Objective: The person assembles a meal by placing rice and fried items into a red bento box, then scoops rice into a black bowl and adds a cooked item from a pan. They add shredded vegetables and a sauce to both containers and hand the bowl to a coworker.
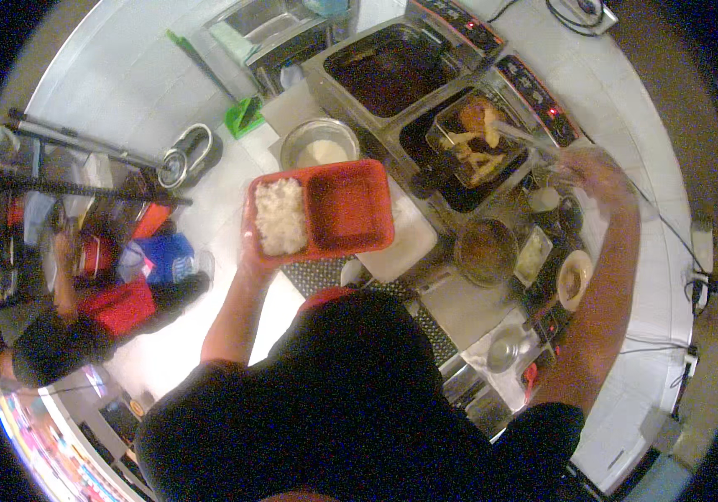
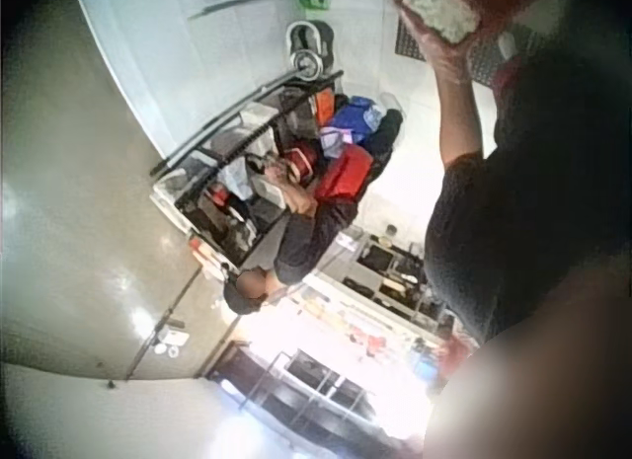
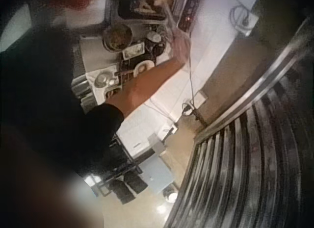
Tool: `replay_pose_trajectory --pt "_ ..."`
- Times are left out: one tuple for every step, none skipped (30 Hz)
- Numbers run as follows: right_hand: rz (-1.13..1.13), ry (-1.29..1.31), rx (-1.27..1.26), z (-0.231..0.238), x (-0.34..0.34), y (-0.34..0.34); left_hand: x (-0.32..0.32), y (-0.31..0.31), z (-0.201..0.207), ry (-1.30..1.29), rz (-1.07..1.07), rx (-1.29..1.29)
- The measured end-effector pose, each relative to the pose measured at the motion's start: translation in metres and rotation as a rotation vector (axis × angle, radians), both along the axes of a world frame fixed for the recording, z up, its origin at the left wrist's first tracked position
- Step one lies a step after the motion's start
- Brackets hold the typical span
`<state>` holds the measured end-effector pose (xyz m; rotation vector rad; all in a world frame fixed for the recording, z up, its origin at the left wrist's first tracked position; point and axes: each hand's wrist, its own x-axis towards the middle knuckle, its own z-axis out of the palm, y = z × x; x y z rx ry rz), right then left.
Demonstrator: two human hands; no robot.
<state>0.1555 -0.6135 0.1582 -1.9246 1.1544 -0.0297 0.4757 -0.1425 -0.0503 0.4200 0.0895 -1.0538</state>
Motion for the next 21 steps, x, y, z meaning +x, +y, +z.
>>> replay_pose_trajectory --pt "0.019 -0.054 0.004 0.023 0.003 0.021 0.001 -0.001 0.004 0.029 -0.017 -0.025" --pt "0.0 -0.155 -0.038 0.035 0.009 0.048 0.001 -0.005 0.008 0.031 -0.039 -0.04" --pt "-0.08 -0.231 -0.084 0.048 0.021 0.069 0.002 -0.009 0.012 0.017 -0.024 -0.016" --pt "0.127 -0.177 -0.146 0.058 0.038 0.087 0.002 -0.012 0.017 0.003 -0.025 -0.021" --pt "0.272 -0.094 -0.21 0.065 0.053 0.104 0.001 -0.015 0.021 0.012 -0.018 -0.015" --pt "0.386 0.015 -0.281 0.068 0.067 0.12 -0.001 -0.016 0.025 -0.046 -0.007 -0.031" --pt "0.544 0.026 -0.37 0.066 0.078 0.137 -0.004 -0.017 0.028 -0.081 0.014 -0.036" --pt "0.717 0.016 -0.504 0.063 0.086 0.153 -0.005 -0.018 0.03 -0.119 0.038 -0.041" --pt "0.699 0.004 -0.536 0.058 0.09 0.17 -0.005 -0.019 0.032 -0.137 0.034 -0.023" --pt "0.727 -0.052 -0.602 0.05 0.093 0.189 -0.004 -0.02 0.033 -0.155 0.034 -0.005" --pt "0.761 -0.099 -0.666 0.046 0.095 0.204 -0.003 -0.02 0.033 -0.172 0.038 0.013" --pt "0.733 -0.084 -0.658 0.045 0.098 0.213 -0.002 -0.021 0.032 -0.102 0.036 -0.017" --pt "0.707 -0.06 -0.648 0.044 0.099 0.222 -0.001 -0.021 0.032 -0.032 0.034 -0.047" --pt "0.678 -0.036 -0.638 0.045 0.099 0.227 -0.001 -0.021 0.03 0.071 0.045 0.002" --pt "0.714 -0.084 -0.715 0.05 0.098 0.225 -0.002 -0.021 0.029 0.023 0.04 -0.063" --pt "0.678 -0.025 -0.652 0.054 0.097 0.217 -0.003 -0.02 0.027 0.011 0.046 -0.049" --pt "0.653 0.024 -0.602 0.06 0.096 0.203 -0.005 -0.019 0.025 -0.024 0.051 -0.081" --pt "0.621 0.076 -0.554 0.066 0.091 0.184 -0.007 -0.019 0.022 -0.235 0.125 -0.018" --pt "0.612 0.057 -0.435 0.076 0.083 0.159 -0.011 -0.016 0.02 -0.47 0.205 -0.007" --pt "0.523 0.197 -0.423 0.076 0.079 0.133 -0.007 -0.017 0.017 -0.541 0.182 0.013" --pt "0.496 0.218 -0.415 0.075 0.076 0.105 -0.007 -0.016 0.016 -0.456 0.139 0.112"
